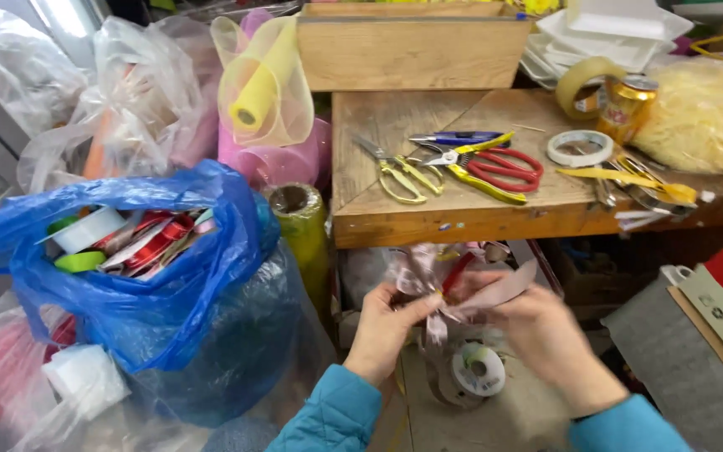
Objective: Assembling a decorative bow by folding and tying ribbon on a workbench.
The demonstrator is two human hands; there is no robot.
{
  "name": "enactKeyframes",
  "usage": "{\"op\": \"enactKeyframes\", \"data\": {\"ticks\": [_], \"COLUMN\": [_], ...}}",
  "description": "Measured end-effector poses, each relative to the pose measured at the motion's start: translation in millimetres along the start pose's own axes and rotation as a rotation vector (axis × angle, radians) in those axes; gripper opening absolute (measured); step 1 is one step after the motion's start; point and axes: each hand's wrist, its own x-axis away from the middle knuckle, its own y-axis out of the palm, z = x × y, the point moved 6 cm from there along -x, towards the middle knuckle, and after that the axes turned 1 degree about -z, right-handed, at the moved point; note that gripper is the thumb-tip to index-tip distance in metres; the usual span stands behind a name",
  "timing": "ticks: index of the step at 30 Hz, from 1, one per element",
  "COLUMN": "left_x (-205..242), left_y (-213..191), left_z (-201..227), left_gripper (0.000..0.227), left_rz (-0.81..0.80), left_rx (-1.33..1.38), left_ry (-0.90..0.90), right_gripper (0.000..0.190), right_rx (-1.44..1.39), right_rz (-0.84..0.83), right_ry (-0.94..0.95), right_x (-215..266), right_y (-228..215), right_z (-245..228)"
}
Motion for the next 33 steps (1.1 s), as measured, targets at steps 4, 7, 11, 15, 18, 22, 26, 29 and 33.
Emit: {"op": "enactKeyframes", "data": {"ticks": [4,7,11,15,18,22,26,29,33], "left_x": [14,3,-7,1,10,6,7,-8,-1], "left_y": [10,-4,-27,-13,4,10,4,-6,-11], "left_z": [19,-1,-4,-2,-2,-13,-13,-12,-13], "left_gripper": [0.040,0.031,0.083,0.136,0.081,0.046,0.037,0.031,0.033], "left_rz": [-0.139,-0.036,0.128,-0.019,-0.139,-0.163,0.009,0.130,0.163], "left_rx": [-0.502,-0.622,-0.288,-0.352,-0.449,-0.199,-0.155,-0.191,-0.123], "left_ry": [0.092,0.130,0.145,-0.112,-0.179,0.008,0.041,0.144,0.119], "right_gripper": [0.066,0.059,0.015,0.008,0.009,0.021,0.027,0.032,0.040], "right_rx": [0.203,0.495,0.429,0.222,0.189,0.284,0.446,0.758,0.792], "right_rz": [0.059,-0.051,0.112,0.001,-0.074,0.059,0.130,0.196,0.214], "right_ry": [0.122,0.101,0.086,0.074,0.094,-0.108,-0.262,-0.384,-0.234], "right_x": [-14,-29,-38,-45,-39,-34,-29,-9,-13], "right_y": [4,0,-20,-28,-15,-13,-16,4,-1], "right_z": [-25,1,12,20,31,35,29,17,17]}}
